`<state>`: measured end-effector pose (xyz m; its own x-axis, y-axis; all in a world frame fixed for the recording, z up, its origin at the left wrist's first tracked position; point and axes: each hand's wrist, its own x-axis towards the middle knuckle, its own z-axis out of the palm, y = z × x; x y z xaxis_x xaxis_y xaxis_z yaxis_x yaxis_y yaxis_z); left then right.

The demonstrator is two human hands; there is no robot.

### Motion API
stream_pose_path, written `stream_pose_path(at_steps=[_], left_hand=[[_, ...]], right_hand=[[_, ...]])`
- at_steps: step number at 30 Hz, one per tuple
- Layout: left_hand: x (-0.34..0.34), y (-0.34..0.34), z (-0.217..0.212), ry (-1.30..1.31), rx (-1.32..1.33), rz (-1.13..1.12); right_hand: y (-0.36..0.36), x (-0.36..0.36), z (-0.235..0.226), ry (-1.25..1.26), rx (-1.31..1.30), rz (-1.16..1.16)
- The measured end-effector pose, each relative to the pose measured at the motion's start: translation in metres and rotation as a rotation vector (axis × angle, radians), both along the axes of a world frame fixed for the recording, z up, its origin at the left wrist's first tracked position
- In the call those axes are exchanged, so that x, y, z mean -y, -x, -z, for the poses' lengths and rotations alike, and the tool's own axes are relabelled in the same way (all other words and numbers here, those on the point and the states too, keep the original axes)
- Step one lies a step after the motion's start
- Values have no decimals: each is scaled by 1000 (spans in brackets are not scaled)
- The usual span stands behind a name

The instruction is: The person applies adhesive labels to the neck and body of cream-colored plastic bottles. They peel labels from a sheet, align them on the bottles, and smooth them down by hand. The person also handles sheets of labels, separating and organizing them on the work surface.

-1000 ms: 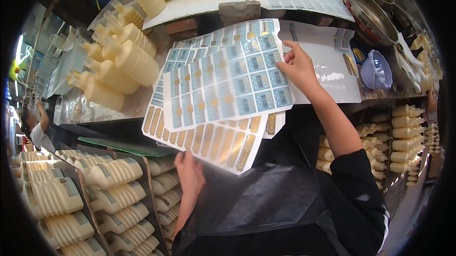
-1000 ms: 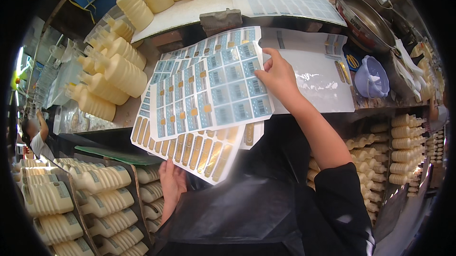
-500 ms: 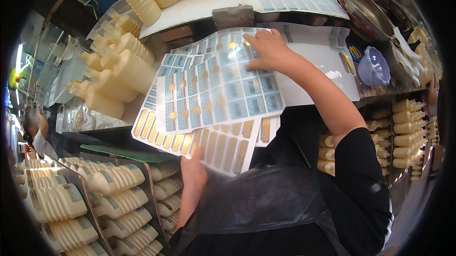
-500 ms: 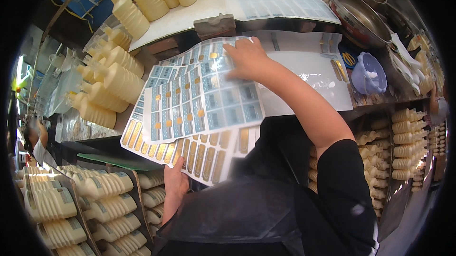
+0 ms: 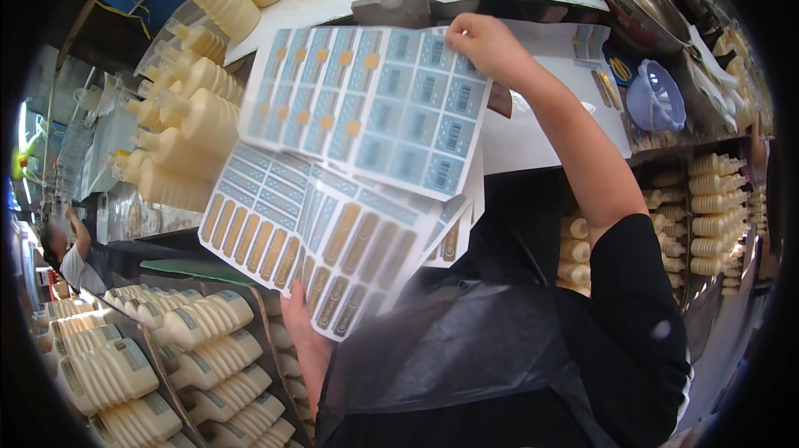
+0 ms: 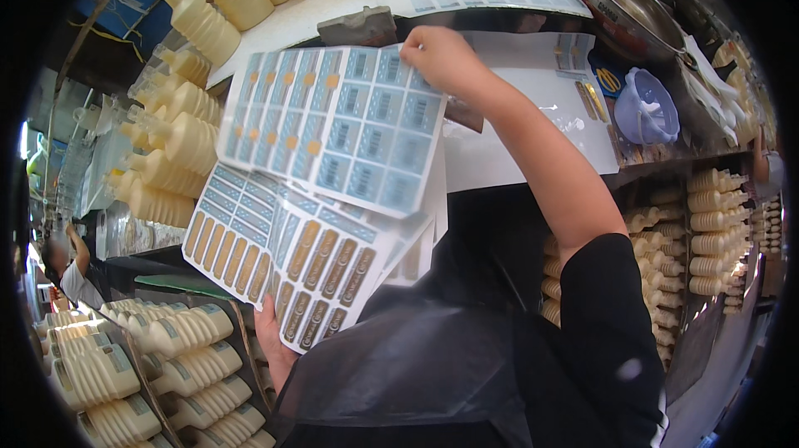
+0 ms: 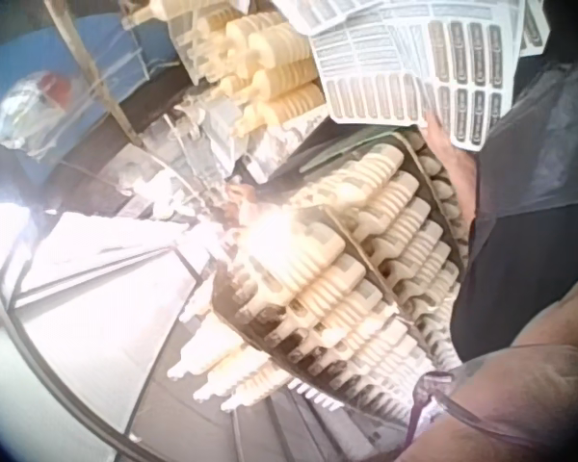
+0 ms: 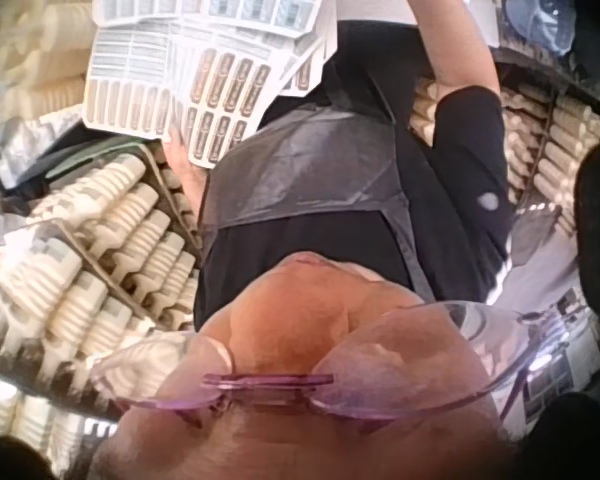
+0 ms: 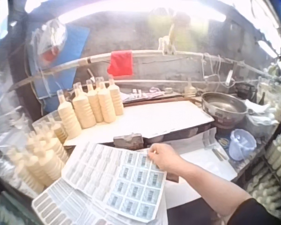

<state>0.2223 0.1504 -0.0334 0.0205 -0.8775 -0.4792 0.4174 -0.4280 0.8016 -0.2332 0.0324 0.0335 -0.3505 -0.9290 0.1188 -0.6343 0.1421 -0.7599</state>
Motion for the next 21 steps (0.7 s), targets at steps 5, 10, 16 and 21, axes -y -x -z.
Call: stream_pose_path(at_steps=[5, 10, 16, 21], left_hand=[[-6, -43, 37, 26, -221, 171], [-10, -39, 34, -18, -391, 157], [-6, -28, 29, -46, -496, 151], [-2, -23, 27, -49, -555, 140]], right_hand=[[24, -6, -12, 240, 116, 95], [28, -19, -40, 360, 235, 116], [12, -35, -16, 342, 79, 17], [-62, -62, 5, 177, 28, -45]])
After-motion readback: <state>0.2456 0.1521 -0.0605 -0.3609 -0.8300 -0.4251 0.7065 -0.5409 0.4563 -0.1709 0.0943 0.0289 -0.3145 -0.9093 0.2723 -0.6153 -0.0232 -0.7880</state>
